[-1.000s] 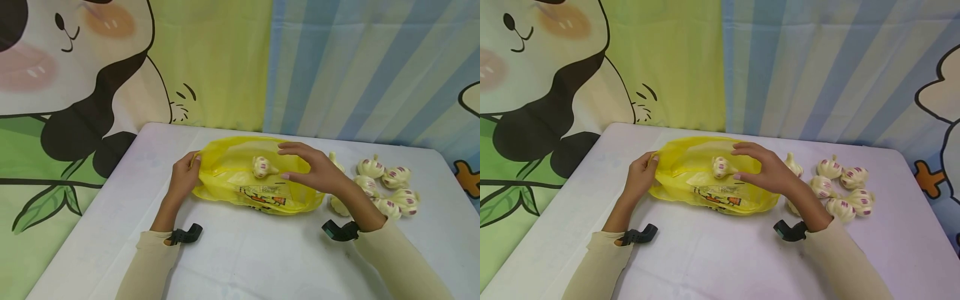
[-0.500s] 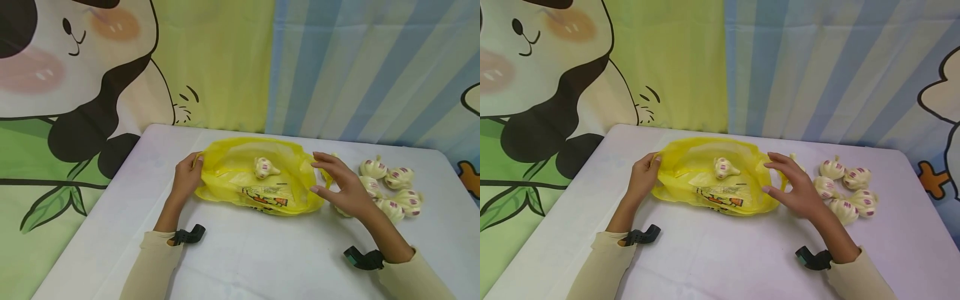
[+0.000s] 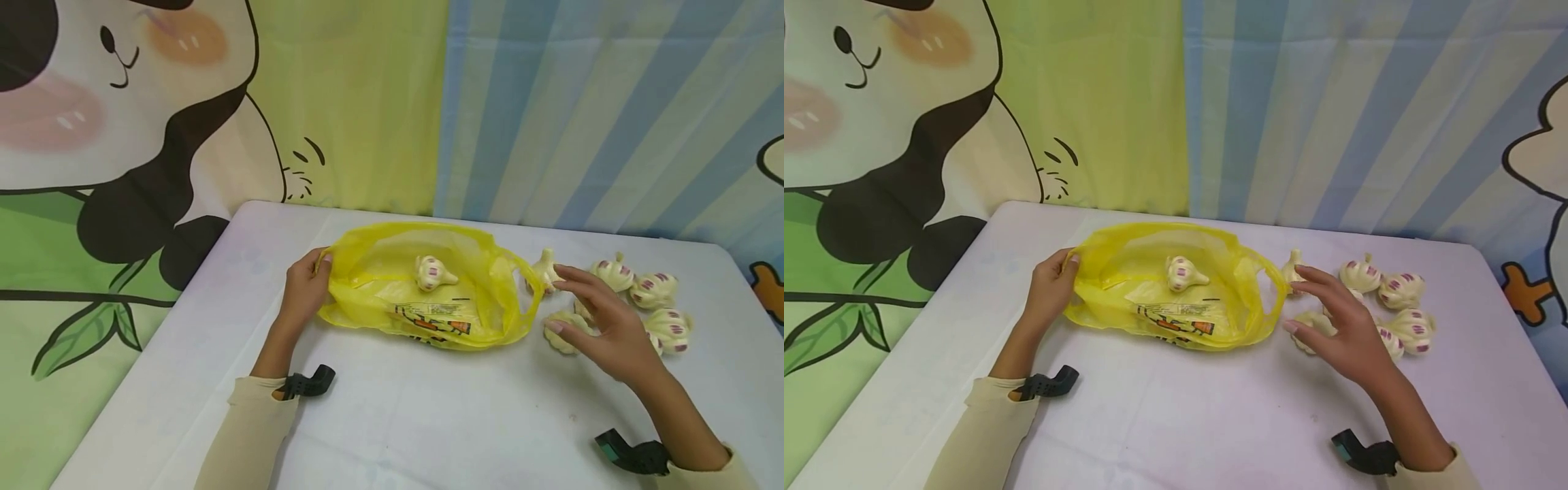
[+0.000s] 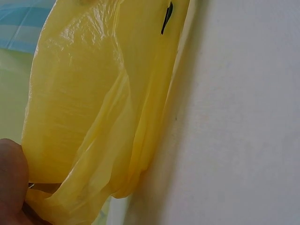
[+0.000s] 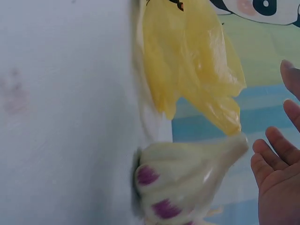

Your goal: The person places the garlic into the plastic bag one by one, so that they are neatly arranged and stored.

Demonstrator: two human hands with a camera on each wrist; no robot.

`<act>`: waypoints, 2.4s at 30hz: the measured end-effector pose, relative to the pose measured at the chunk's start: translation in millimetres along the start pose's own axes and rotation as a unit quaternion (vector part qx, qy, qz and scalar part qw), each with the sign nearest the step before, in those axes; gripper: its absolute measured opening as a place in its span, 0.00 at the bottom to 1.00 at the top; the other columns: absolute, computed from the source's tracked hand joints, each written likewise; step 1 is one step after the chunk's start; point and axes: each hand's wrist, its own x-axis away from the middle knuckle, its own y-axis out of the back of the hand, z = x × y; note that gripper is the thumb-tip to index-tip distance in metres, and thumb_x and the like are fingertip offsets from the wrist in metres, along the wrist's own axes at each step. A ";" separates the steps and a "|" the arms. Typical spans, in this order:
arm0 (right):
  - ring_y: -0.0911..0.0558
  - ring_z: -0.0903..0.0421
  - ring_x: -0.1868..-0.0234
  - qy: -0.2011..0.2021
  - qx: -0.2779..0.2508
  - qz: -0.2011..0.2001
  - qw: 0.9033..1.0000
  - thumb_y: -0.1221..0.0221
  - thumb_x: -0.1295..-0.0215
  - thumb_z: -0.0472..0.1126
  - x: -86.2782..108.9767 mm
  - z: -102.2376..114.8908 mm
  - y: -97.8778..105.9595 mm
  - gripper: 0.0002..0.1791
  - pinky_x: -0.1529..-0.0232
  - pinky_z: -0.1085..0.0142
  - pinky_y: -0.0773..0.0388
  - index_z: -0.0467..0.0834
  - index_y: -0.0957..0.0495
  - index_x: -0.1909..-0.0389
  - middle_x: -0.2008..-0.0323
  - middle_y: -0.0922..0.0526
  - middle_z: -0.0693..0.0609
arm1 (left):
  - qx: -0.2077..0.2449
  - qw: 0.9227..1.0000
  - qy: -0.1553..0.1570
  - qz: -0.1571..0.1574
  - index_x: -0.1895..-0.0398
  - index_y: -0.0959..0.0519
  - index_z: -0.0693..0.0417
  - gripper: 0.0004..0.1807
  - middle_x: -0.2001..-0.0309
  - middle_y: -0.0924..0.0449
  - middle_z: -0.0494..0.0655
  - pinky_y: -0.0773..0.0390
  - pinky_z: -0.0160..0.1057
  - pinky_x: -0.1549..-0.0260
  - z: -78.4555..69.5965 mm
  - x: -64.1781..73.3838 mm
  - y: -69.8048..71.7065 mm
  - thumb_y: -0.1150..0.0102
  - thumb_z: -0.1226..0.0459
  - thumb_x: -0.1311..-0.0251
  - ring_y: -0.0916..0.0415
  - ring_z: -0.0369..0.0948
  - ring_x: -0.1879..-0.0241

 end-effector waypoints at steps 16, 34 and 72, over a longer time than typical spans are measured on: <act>0.39 0.61 0.31 -0.053 -0.022 0.030 0.998 0.34 0.56 0.14 26.5 -24.7 0.5 0.43 0.38 0.76 0.39 0.34 0.33 0.35 0.33 0.36 0.38 | 0.000 1.000 -0.003 0.002 0.43 0.22 0.60 0.20 0.47 0.20 0.53 0.28 0.47 0.44 -1.7 1.3 -1.8 0.54 0.56 0.26 0.25 0.46 0.45; 0.34 0.74 0.41 -0.095 0.040 0.116 0.988 0.34 0.42 0.28 32.7 -40.1 1.9 0.32 0.48 0.83 0.36 0.42 0.29 0.35 0.40 0.27 0.40 | -0.007 1.000 -0.007 0.016 0.41 0.23 0.59 0.21 0.45 0.21 0.53 0.29 0.47 0.43 -6.4 3.4 -6.6 0.55 0.55 0.26 0.27 0.46 0.43; 0.39 0.74 0.36 -0.114 0.017 0.134 0.984 0.37 0.37 0.31 35.2 -42.8 4.2 0.30 0.46 0.85 0.41 0.44 0.31 0.33 0.37 0.30 0.41 | -0.005 1.000 -0.010 0.009 0.42 0.22 0.59 0.20 0.45 0.21 0.52 0.28 0.46 0.43 -8.9 2.8 -5.9 0.54 0.57 0.26 0.26 0.44 0.44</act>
